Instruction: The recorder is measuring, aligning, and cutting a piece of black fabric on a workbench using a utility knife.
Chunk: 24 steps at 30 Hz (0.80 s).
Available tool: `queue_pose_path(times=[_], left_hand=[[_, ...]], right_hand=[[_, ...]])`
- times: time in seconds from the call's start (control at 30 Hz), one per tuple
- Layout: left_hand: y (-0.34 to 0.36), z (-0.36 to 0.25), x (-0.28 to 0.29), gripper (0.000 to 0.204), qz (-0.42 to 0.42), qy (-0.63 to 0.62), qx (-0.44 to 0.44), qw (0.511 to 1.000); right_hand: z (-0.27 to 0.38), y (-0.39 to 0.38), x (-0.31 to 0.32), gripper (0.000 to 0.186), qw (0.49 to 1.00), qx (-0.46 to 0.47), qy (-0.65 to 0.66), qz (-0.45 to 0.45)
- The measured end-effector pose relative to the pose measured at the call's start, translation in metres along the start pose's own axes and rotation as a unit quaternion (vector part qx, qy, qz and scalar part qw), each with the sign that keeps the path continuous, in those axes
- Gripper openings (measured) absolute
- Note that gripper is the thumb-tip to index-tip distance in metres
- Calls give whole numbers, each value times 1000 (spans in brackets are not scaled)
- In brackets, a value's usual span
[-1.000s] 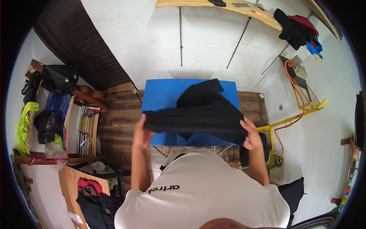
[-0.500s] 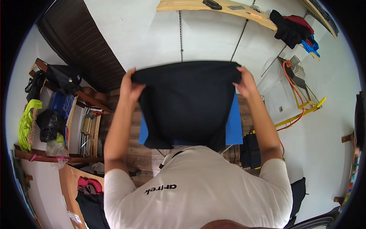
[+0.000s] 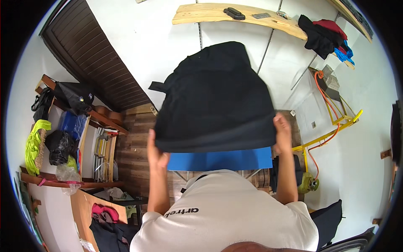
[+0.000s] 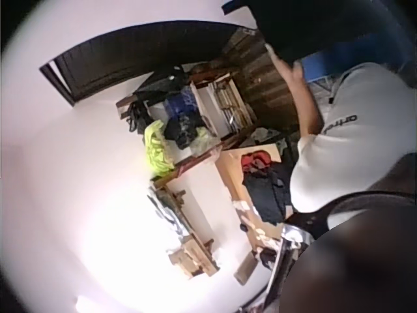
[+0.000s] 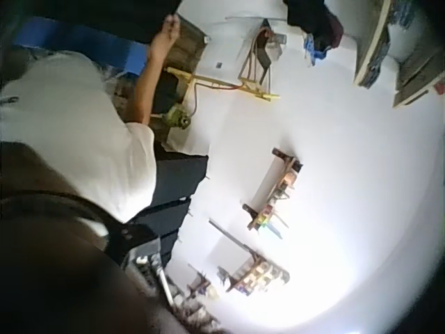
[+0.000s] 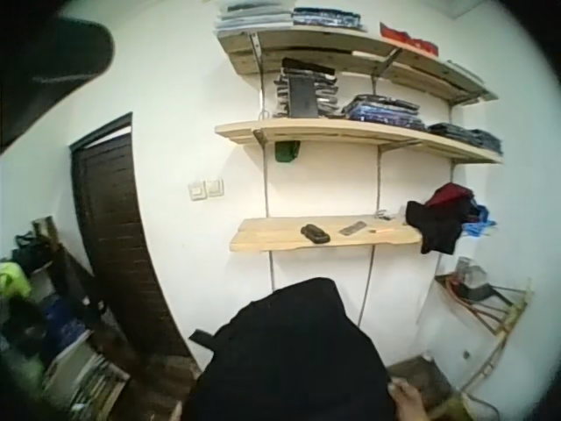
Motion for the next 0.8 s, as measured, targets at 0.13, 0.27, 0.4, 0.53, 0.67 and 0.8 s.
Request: queue_pose_path(times=[0.13,0.27,0.4,0.53,0.67,0.8], left_hand=[[7,80,152,46,-137,146,200,959],[18,82,259,35,-152,379,226,884],[30,49,310,34,-31,674,130,727],[19,36,323,46,51,838,30,543],[0,27,280,47,145,747,-147,631],[-18,9,286,47,14,684,86,724]], right_hand=[[-166,24,42,35,970,-82,-214,-80],[-233,4,65,55,859,22,-503,-91],[-257,-28,82,55,836,11,-538,-109],[-257,-34,90,54,851,-10,-513,-111],[-258,-20,96,59,853,-35,-511,-103],[-270,-7,102,59,874,-65,-474,-84]])
Point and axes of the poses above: each hand's wrist, its own y-axis towards the middle knuckle, its own x-axis out of the back of the hand, z = x × y, the point moved 8 cm from there along y, towards the middle knuckle, and after that the axes turned 13 degrees about -x, right-handed, at the moved point
